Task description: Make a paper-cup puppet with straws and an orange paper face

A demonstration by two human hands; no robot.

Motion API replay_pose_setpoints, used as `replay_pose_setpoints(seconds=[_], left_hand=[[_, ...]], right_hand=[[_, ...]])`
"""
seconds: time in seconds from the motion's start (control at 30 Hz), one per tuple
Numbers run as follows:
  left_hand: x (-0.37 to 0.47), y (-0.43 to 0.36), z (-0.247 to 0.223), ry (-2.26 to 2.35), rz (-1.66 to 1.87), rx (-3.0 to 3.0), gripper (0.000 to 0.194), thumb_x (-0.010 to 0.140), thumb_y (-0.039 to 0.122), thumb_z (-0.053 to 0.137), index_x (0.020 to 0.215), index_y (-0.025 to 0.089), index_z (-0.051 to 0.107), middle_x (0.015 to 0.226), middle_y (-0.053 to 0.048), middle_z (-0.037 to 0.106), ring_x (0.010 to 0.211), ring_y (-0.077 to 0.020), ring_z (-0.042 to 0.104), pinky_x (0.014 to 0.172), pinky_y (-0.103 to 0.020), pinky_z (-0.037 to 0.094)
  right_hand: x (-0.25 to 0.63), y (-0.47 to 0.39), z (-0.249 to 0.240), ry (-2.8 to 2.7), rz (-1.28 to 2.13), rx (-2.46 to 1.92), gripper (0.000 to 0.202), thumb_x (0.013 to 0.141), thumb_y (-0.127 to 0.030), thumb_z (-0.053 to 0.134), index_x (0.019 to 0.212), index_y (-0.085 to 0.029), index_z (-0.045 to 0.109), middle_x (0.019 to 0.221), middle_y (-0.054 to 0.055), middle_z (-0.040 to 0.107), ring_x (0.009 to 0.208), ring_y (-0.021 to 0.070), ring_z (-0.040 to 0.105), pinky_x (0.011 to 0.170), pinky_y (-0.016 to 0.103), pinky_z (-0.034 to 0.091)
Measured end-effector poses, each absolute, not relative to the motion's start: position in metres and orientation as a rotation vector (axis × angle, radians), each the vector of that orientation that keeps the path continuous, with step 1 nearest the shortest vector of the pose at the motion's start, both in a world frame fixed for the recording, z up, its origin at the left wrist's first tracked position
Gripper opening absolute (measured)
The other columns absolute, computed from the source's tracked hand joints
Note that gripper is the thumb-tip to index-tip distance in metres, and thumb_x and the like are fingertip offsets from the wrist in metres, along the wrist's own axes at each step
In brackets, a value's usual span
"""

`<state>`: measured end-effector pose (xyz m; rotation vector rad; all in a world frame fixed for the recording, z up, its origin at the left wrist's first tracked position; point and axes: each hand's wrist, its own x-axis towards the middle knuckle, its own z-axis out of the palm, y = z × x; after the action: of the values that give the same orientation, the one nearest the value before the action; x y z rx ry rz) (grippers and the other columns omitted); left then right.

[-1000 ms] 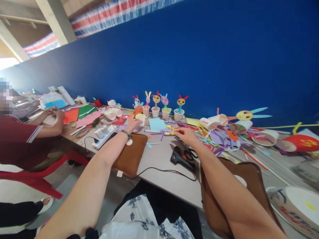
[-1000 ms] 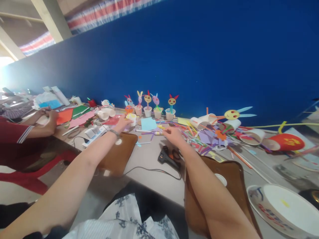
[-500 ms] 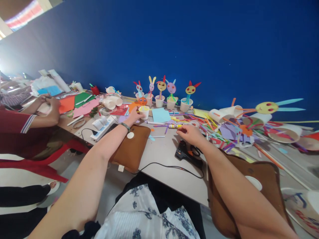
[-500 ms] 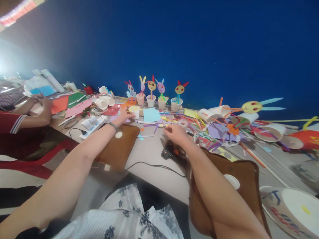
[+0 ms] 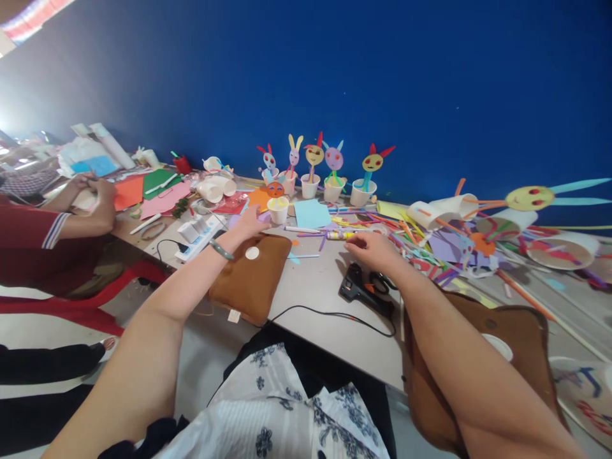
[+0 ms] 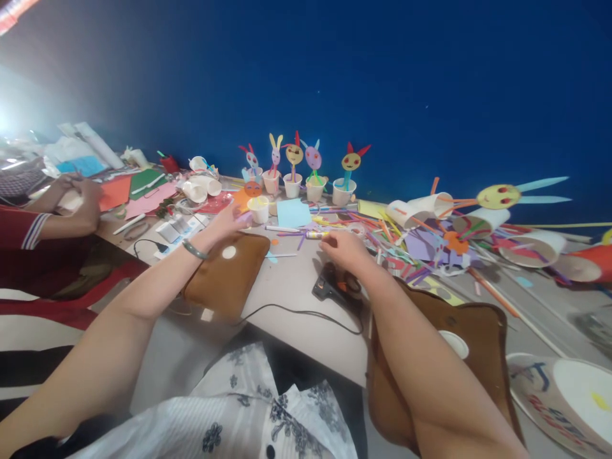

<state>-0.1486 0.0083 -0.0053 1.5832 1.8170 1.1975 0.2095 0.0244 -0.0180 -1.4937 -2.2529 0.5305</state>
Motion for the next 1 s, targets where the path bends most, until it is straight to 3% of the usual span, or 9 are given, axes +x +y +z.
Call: replay_pose_setpoints(seconds=[0.1, 0.2, 0.3, 0.4, 0.6, 0.83, 1.0], left_hand=[[-0.128, -0.012, 0.005, 1.832, 1.004, 2.015, 0.040, 0.073, 0.014, 0.072, 0.113, 0.016, 0.068, 0.116, -0.012, 0.069, 0.114, -0.0308, 0.062, 0.108, -0.044, 0.044], [-0.093, -0.019, 0.007, 1.713, 0.538, 2.189, 0.018, 0.080, 0.016, 0.065, 0.095, 0.018, 0.074, 0.093, -0.010, 0.072, 0.094, -0.0280, 0.066, 0.095, -0.041, 0.050], [-0.060, -0.011, 0.000, 1.716, 0.401, 2.211, 0.009, 0.070, 0.007, 0.071, 0.074, 0.015, 0.073, 0.078, -0.012, 0.069, 0.094, -0.0333, 0.068, 0.094, -0.044, 0.047], [-0.040, 0.002, -0.011, 1.781, 0.299, 2.223, 0.015, 0.066, -0.002, 0.071, 0.064, 0.013, 0.070, 0.071, -0.016, 0.068, 0.099, -0.0386, 0.069, 0.096, -0.047, 0.045], [-0.032, 0.009, -0.015, 1.869, 0.091, 2.300, 0.020, 0.073, -0.006, 0.060, 0.080, 0.006, 0.075, 0.088, -0.022, 0.074, 0.096, -0.0359, 0.072, 0.093, -0.048, 0.047], [-0.037, 0.005, -0.006, 1.884, -0.077, 2.372, 0.026, 0.085, 0.003, 0.054, 0.099, 0.006, 0.076, 0.099, -0.023, 0.074, 0.099, -0.0324, 0.073, 0.088, -0.042, 0.051], [-0.040, 0.001, -0.001, 1.866, -0.089, 2.387, 0.025, 0.085, 0.005, 0.054, 0.097, 0.006, 0.076, 0.097, -0.022, 0.074, 0.097, -0.0318, 0.073, 0.085, -0.040, 0.052]], right_hand=[[0.208, 0.024, -0.020, -2.251, 0.530, -1.495, 0.017, 0.082, -0.034, 0.065, 0.083, -0.022, 0.077, 0.081, 0.006, 0.077, 0.074, 0.0221, 0.066, 0.066, 0.033, 0.044], [0.207, 0.024, -0.022, -2.260, 0.534, -1.506, 0.017, 0.082, -0.034, 0.066, 0.083, -0.022, 0.078, 0.079, 0.006, 0.077, 0.073, 0.0217, 0.066, 0.066, 0.032, 0.044], [0.207, 0.023, -0.021, -2.255, 0.510, -1.535, 0.018, 0.082, -0.034, 0.065, 0.085, -0.021, 0.078, 0.081, 0.007, 0.078, 0.076, 0.0227, 0.067, 0.066, 0.033, 0.045], [0.210, 0.024, -0.019, -2.251, 0.490, -1.554, 0.019, 0.082, -0.034, 0.064, 0.086, -0.021, 0.078, 0.083, 0.007, 0.078, 0.078, 0.0236, 0.068, 0.069, 0.033, 0.047], [0.212, 0.025, -0.014, -2.262, 0.494, -1.566, 0.020, 0.083, -0.036, 0.063, 0.086, -0.022, 0.077, 0.085, 0.006, 0.079, 0.081, 0.0244, 0.070, 0.071, 0.034, 0.049], [0.208, 0.018, -0.009, -2.281, 0.508, -1.627, 0.021, 0.084, -0.036, 0.062, 0.090, -0.022, 0.077, 0.089, 0.006, 0.079, 0.084, 0.0252, 0.071, 0.073, 0.035, 0.050], [0.206, 0.016, -0.006, -2.306, 0.522, -1.662, 0.024, 0.085, -0.037, 0.061, 0.094, -0.021, 0.078, 0.090, 0.007, 0.080, 0.083, 0.0251, 0.071, 0.072, 0.035, 0.049]])
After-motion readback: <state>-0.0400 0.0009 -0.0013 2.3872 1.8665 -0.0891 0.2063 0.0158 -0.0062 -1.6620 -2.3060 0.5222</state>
